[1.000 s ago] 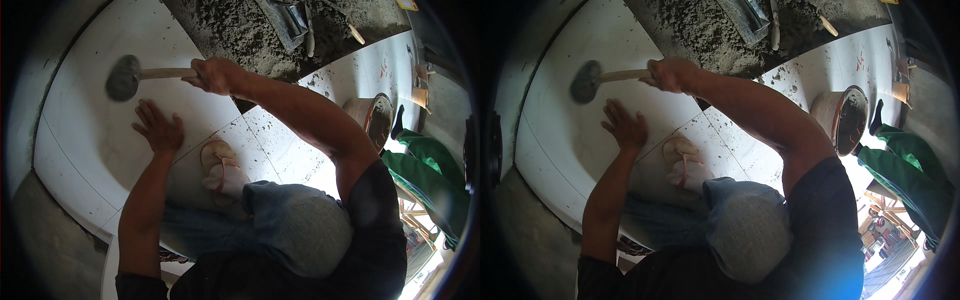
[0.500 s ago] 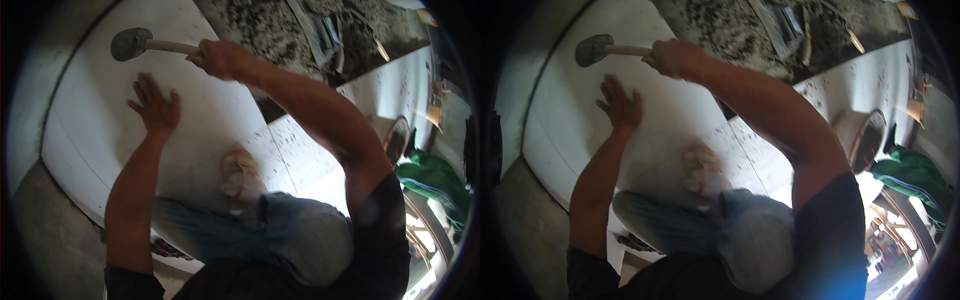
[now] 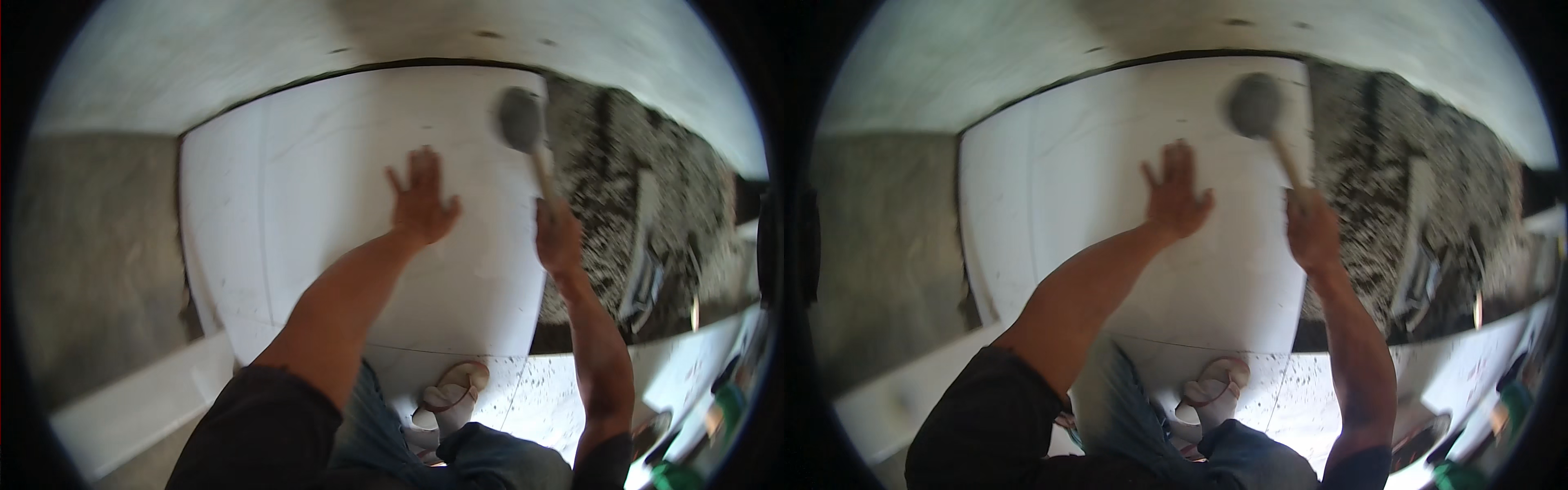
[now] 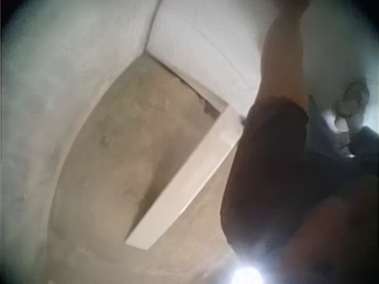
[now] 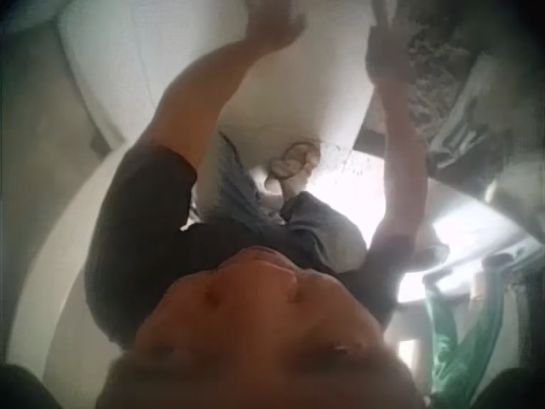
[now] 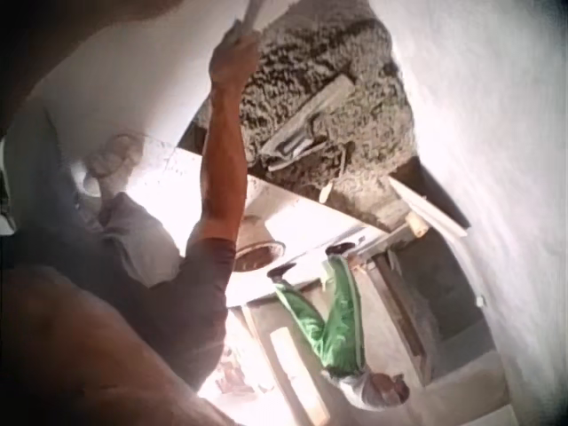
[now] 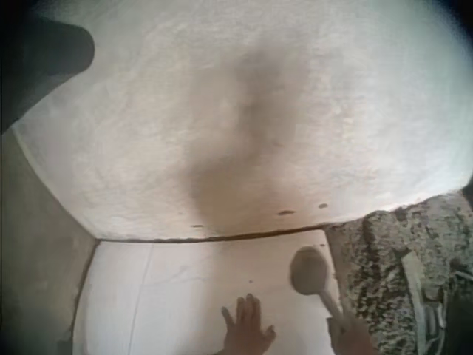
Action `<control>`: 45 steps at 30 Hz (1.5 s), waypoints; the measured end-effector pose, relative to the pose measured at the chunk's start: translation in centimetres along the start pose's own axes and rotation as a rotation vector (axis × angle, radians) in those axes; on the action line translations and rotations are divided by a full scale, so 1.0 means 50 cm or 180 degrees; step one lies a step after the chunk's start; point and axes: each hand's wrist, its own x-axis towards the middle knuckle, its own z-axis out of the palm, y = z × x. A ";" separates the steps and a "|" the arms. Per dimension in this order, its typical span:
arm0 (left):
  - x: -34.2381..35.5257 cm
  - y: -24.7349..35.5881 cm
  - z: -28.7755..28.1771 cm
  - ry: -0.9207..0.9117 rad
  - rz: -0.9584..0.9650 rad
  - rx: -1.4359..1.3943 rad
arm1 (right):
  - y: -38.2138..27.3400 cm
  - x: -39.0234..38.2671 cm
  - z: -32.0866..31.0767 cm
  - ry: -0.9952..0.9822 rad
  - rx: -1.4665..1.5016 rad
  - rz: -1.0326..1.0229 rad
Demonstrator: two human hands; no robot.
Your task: The person smooths a bed of mortar using a trowel, positions a large floor tile, and taps it into place with a rubber mallet. They then scoop additional mortar from a bucket to continue the tiling process.
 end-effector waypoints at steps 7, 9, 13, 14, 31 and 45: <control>0.015 -0.037 -0.022 -0.0373 -0.0204 -0.0098 | 0.005 0.023 0.018 0.0399 0.0147 -0.0053; 0.031 -0.052 -0.022 -0.0205 -0.0182 -0.0095 | 0.032 0.039 0.005 -0.0007 -0.0269 -0.0038; 0.062 -0.080 -0.025 -0.0254 -0.0295 -0.0128 | -0.013 0.047 0.004 0.0149 0.0154 0.0152; 0.078 -0.081 -0.030 -0.0176 -0.0278 -0.0151 | 0.044 0.043 0.020 0.0468 0.0103 -0.0203; 0.269 -0.557 -0.033 0.0447 -0.1915 -0.0180 | -0.021 0.052 0.002 -0.0230 -0.0393 0.0484; 0.180 -0.164 0.061 0.0906 -0.0573 0.0040 | 0.061 0.013 0.007 -0.0125 -0.0670 0.0164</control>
